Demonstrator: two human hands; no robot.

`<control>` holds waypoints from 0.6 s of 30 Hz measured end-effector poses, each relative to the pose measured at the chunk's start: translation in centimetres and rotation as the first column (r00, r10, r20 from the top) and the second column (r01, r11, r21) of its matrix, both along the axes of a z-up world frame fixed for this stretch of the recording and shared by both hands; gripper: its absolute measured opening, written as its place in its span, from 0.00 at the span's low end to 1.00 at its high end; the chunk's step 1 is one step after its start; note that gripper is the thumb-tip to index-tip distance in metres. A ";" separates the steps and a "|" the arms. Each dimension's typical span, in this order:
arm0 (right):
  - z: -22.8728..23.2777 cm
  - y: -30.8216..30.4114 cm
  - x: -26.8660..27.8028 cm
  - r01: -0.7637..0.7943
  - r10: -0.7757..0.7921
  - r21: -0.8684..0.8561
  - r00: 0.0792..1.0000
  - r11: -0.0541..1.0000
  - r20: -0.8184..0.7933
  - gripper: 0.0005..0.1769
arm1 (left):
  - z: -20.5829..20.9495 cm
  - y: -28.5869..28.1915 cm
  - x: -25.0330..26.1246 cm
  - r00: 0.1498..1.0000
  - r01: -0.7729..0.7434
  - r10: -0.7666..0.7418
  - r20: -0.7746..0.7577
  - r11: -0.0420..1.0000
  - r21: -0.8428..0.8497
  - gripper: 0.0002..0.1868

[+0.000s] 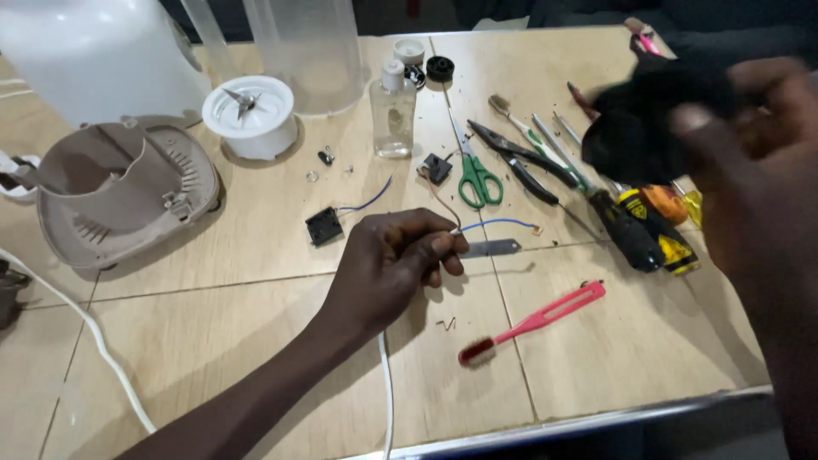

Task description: Repairing an appliance by stripping wires, connecting them to a switch, and cleaning components on a workbench.

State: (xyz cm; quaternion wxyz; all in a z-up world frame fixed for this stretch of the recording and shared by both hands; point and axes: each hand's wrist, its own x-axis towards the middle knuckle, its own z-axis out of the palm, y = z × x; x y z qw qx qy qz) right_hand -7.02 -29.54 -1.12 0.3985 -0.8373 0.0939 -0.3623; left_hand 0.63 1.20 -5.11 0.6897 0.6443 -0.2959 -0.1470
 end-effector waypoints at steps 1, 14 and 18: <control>-0.3 -1.0 -0.1 -0.069 0.075 -0.079 0.994 0.994 0.074 0.17 | 0.1 0.0 0.0 1.000 0.005 -0.005 0.012 1.000 0.019 0.11; 2.6 12.2 -0.5 -0.600 0.570 -0.283 0.800 0.748 -0.190 0.09 | -0.6 -0.5 -1.3 0.937 -0.113 0.072 0.341 0.988 0.102 0.13; 1.0 9.7 1.0 -0.485 0.460 -0.173 0.872 0.857 -0.167 0.14 | 1.0 -0.2 -1.4 0.982 -0.045 0.031 0.184 0.997 0.068 0.09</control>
